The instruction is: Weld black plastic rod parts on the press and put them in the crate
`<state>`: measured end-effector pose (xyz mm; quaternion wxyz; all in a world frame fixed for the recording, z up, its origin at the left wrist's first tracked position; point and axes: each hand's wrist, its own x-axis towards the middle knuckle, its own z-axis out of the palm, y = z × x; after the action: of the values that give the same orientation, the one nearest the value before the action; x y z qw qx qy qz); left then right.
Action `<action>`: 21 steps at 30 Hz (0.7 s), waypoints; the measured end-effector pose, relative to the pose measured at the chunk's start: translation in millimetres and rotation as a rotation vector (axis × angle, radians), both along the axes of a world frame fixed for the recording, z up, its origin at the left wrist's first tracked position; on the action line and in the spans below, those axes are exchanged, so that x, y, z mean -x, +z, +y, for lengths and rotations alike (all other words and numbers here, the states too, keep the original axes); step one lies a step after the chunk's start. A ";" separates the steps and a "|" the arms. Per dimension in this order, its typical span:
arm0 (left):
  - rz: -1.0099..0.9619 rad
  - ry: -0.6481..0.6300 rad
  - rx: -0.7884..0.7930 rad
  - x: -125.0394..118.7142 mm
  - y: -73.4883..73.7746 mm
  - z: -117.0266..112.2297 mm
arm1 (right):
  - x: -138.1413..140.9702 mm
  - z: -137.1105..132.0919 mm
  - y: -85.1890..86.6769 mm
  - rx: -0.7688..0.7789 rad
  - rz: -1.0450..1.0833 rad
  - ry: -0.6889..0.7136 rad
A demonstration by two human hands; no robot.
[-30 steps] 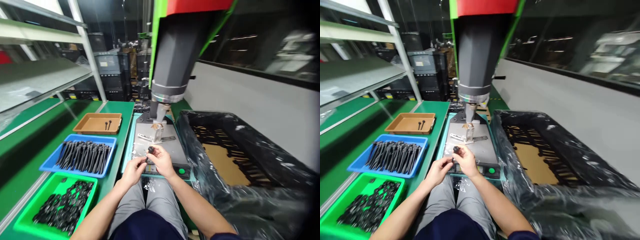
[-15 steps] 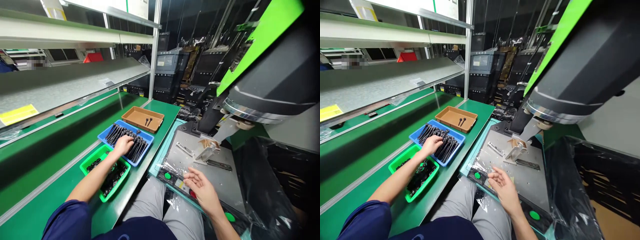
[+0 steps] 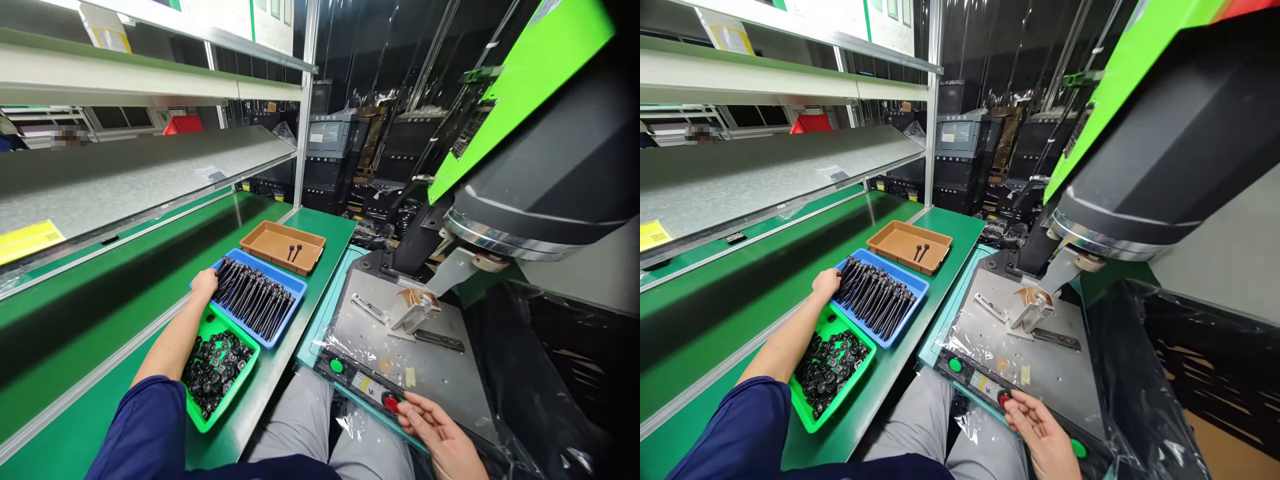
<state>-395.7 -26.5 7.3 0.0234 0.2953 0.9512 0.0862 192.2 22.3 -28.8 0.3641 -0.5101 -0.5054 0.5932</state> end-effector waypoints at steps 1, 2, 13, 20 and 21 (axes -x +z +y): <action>0.001 -0.002 0.001 1.8 -2.2 1.1 | -0.3 -1.5 -1.6 0.002 -0.005 -0.005; 0.003 -0.006 -0.001 3.2 -4.1 1.8 | -0.6 -3.0 -3.5 0.001 -0.012 -0.007; 0.002 -0.030 -0.051 7.8 -5.9 2.6 | -6.5 -15.2 -19.3 -0.026 -0.056 0.018; 0.010 0.012 -0.146 -21.2 12.3 -20.7 | -18.4 -16.7 -22.9 -0.012 -0.093 -0.028; 0.018 0.024 -0.170 -28.0 14.5 -31.8 | -27.1 -14.8 -23.0 -0.013 -0.118 -0.037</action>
<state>-367.7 -58.3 21.8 -0.0114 0.2857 0.9441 0.1643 219.4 7.5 -51.8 0.3477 -0.5510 -0.5205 0.5519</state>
